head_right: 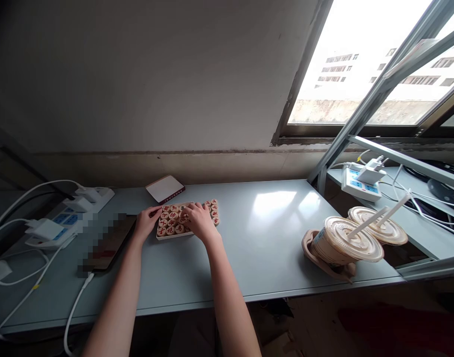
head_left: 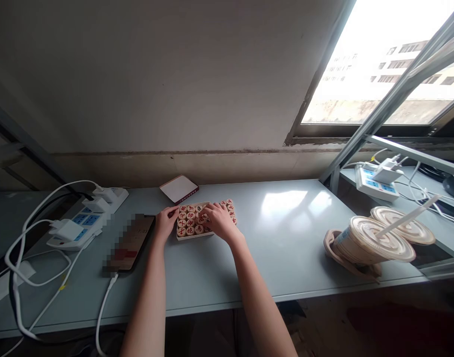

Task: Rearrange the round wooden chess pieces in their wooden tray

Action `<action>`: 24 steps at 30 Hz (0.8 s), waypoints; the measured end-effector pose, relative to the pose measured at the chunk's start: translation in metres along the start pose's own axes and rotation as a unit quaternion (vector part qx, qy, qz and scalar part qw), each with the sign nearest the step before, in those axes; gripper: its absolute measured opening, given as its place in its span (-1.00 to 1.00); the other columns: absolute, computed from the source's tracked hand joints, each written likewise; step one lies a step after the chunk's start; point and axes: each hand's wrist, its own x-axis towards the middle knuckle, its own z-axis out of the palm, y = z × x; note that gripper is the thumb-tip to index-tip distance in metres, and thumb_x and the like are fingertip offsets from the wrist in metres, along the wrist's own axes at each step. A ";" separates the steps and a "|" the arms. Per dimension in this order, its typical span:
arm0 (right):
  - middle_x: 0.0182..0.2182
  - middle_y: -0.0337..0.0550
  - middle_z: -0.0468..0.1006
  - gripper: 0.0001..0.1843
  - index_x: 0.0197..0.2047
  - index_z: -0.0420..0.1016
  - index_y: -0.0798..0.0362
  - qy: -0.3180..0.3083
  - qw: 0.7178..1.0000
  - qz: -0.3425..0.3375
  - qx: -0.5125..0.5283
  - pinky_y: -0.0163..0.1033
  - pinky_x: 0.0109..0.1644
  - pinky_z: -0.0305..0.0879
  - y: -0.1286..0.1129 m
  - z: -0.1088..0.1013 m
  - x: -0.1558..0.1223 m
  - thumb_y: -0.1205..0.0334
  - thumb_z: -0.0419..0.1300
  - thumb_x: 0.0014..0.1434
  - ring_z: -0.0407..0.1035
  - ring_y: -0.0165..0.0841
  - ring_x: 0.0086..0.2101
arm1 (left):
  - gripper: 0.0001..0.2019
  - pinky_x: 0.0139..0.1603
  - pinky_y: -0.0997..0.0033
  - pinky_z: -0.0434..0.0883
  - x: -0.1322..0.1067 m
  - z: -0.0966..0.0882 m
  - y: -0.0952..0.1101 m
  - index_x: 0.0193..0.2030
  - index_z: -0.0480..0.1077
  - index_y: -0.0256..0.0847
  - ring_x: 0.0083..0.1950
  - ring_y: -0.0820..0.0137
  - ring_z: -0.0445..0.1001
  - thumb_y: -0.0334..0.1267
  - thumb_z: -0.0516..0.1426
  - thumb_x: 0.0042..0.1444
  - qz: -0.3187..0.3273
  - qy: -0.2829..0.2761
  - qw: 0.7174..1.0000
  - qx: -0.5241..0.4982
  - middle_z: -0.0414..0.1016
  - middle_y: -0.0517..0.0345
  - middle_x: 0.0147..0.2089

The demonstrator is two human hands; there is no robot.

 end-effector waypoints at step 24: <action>-0.21 -0.21 0.43 -0.73 -0.13 0.50 -0.16 -0.106 0.991 -0.021 0.084 -0.22 -0.08 0.04 -0.009 -0.015 -0.007 0.20 0.28 0.04 0.26 -0.31 -0.14 | -0.65 -0.23 0.37 0.41 -0.001 0.000 0.005 -0.18 0.50 -0.29 -0.29 0.32 0.46 -0.11 0.04 0.04 -0.017 0.006 1.000 -0.010 0.54 -0.02 -0.22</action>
